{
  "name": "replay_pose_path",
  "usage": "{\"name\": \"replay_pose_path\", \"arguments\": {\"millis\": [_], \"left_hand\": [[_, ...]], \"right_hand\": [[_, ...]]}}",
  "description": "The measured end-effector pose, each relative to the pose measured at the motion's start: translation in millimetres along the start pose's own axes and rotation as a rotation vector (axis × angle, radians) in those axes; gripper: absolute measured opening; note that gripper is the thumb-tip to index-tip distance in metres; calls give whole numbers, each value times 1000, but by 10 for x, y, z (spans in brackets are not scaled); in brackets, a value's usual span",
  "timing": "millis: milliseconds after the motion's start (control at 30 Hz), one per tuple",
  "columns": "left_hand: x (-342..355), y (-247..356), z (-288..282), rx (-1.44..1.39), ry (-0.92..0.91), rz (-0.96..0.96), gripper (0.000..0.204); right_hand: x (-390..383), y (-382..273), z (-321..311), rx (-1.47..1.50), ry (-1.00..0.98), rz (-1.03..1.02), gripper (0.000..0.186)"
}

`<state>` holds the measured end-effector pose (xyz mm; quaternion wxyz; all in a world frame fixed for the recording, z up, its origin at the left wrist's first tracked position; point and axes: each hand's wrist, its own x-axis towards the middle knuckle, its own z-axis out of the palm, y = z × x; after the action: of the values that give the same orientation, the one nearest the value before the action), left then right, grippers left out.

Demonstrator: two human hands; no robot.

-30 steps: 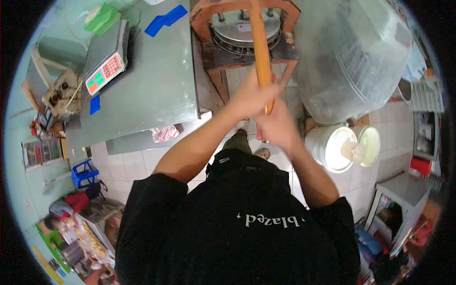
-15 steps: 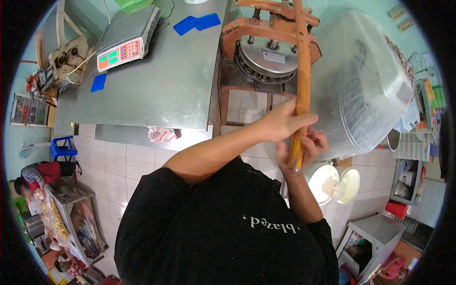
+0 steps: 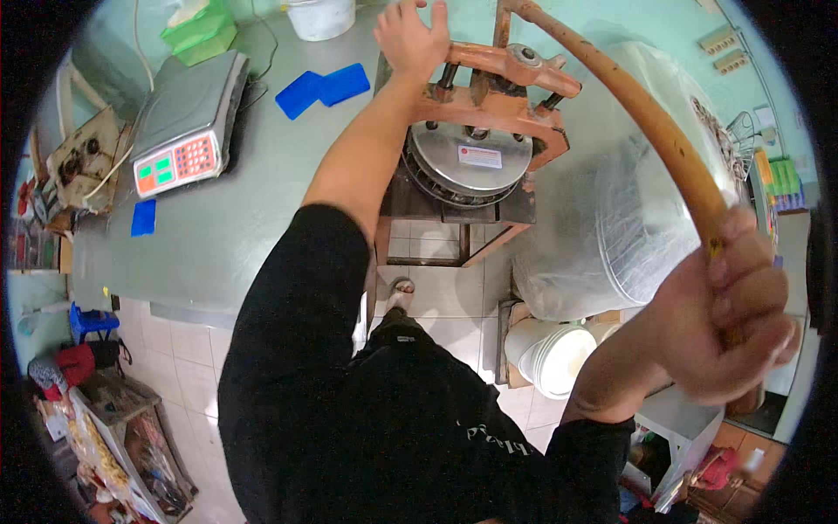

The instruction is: Preparing and pressing bread dough into circular metal trays using a mechanical dough press.

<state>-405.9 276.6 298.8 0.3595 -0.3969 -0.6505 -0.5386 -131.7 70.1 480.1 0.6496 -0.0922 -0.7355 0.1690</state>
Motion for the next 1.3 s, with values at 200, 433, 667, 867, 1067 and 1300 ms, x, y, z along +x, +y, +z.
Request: {"name": "replay_pose_path", "arguments": {"millis": [200, 433, 667, 867, 1067, 1300], "left_hand": [[-84, 43, 425, -26, -163, -240, 37], [-936, 1319, -1683, -1796, -1373, -1183, 35], [-1476, 1914, -2927, -1295, -1228, -1492, 22], [-1615, 2178, -3132, -680, -1162, -946, 9], [-1886, 2133, -3038, -519, -1144, -836, 17], [-2713, 1876, -2810, -250, -1019, -656, 21]], "right_hand": [[-444, -34, -68, -34, 17, 16, 24], [-1681, -371, -480, -312, -270, 216, 23], [-2529, -953, -759, 359, 27, 1262, 52], [-2483, -813, -566, 474, -159, 1619, 26], [-2702, -742, -552, 332, -117, 1500, 19], [-3824, -126, -406, 80, -193, 1281, 44]]}}
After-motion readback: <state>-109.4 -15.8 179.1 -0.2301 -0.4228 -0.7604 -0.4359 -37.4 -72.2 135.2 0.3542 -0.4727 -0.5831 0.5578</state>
